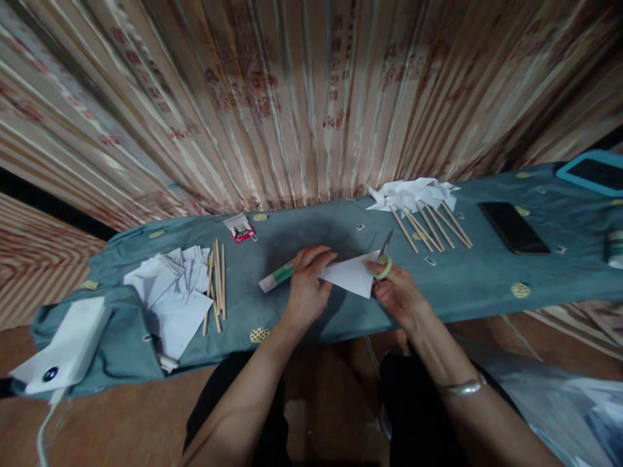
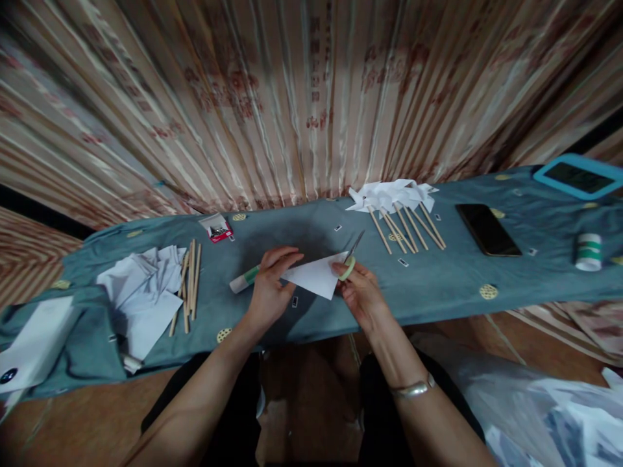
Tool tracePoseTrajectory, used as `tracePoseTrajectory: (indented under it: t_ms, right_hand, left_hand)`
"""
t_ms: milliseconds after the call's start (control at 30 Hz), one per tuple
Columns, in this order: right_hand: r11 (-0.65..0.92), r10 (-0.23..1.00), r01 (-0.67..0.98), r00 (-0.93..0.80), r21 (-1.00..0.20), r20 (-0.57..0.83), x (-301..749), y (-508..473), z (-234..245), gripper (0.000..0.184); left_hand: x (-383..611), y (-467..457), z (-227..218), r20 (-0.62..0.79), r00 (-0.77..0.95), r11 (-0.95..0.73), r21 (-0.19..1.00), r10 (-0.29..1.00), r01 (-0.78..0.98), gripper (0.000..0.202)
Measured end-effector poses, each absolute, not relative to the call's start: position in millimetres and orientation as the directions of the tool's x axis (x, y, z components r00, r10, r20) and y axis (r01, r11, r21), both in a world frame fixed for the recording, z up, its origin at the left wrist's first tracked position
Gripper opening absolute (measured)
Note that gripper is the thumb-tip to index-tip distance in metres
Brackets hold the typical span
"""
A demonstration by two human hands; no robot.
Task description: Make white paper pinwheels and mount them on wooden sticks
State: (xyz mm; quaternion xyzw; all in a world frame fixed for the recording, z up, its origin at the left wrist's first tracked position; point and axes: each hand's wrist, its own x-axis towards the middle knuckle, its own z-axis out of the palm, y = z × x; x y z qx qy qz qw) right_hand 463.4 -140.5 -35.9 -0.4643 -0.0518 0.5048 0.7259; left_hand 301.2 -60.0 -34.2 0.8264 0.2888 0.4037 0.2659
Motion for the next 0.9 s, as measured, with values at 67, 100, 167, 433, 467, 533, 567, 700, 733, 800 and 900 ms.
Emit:
tracePoseTrajectory:
  t_ms: [67,100,167,433,467,533,567,700,733,800,900]
  right_hand:
    - [0.089,0.772,-0.678,0.510,-0.730,-0.380,466.3,-140.5,-31.6,0.029]
    - [0.104,0.770,-0.671,0.522,-0.734,-0.368,468.4,-141.0,-29.1,0.028]
    - [0.130,0.770,-0.656,0.539,-0.744,-0.342,473.0,-142.7,-23.9,0.028]
    - [0.067,0.850,-0.549,0.468,-0.833,-0.240,479.6,-149.8,-18.1,0.027]
    - [0.033,0.865,-0.522,0.443,-0.852,-0.237,479.5,-150.2,-18.9,0.028]
    - [-0.028,0.876,-0.474,0.413,-0.880,-0.251,479.3,-150.7,-20.6,0.033]
    - [-0.051,0.873,-0.459,0.411,-0.887,-0.263,479.3,-150.9,-21.5,0.035]
    - [-0.089,0.862,-0.422,0.421,-0.902,-0.283,477.8,-150.9,-25.5,0.044]
    - [-0.092,0.862,-0.416,0.421,-0.905,-0.281,476.9,-150.6,-26.6,0.046]
    - [-0.079,0.857,-0.412,0.437,-0.908,-0.273,474.8,-149.5,-28.5,0.049]
    - [-0.013,0.820,-0.409,0.518,-0.913,-0.244,473.1,-146.5,-29.5,0.051]
  left_hand:
    - [299.6,-59.7,-37.4,0.372,0.421,-0.505,0.821,0.827,0.266,0.036]
    - [299.1,-59.9,-39.2,0.283,0.382,-0.390,0.890,0.880,0.238,0.037]
    - [299.0,-61.9,-42.4,0.073,0.355,-0.130,0.981,0.932,0.141,0.034]
    - [307.2,-81.8,-30.9,-0.457,0.659,0.698,0.701,0.597,-0.146,0.064]
    - [308.0,-83.0,-28.3,-0.441,0.668,0.705,0.686,0.600,-0.180,0.062]
    - [309.2,-83.9,-25.9,-0.398,0.657,0.660,0.722,0.641,-0.207,0.053]
    - [309.7,-83.9,-26.2,-0.376,0.636,0.618,0.758,0.674,-0.207,0.049]
    - [311.8,-82.1,-34.6,-0.295,0.494,0.431,0.883,0.818,-0.185,0.036]
    - [312.1,-81.3,-36.8,-0.276,0.467,0.394,0.902,0.840,-0.178,0.033]
    - [312.0,-79.7,-39.5,-0.240,0.441,0.335,0.930,0.865,-0.151,0.028]
    - [310.4,-78.1,-39.3,-0.212,0.452,0.288,0.952,0.866,-0.105,0.023]
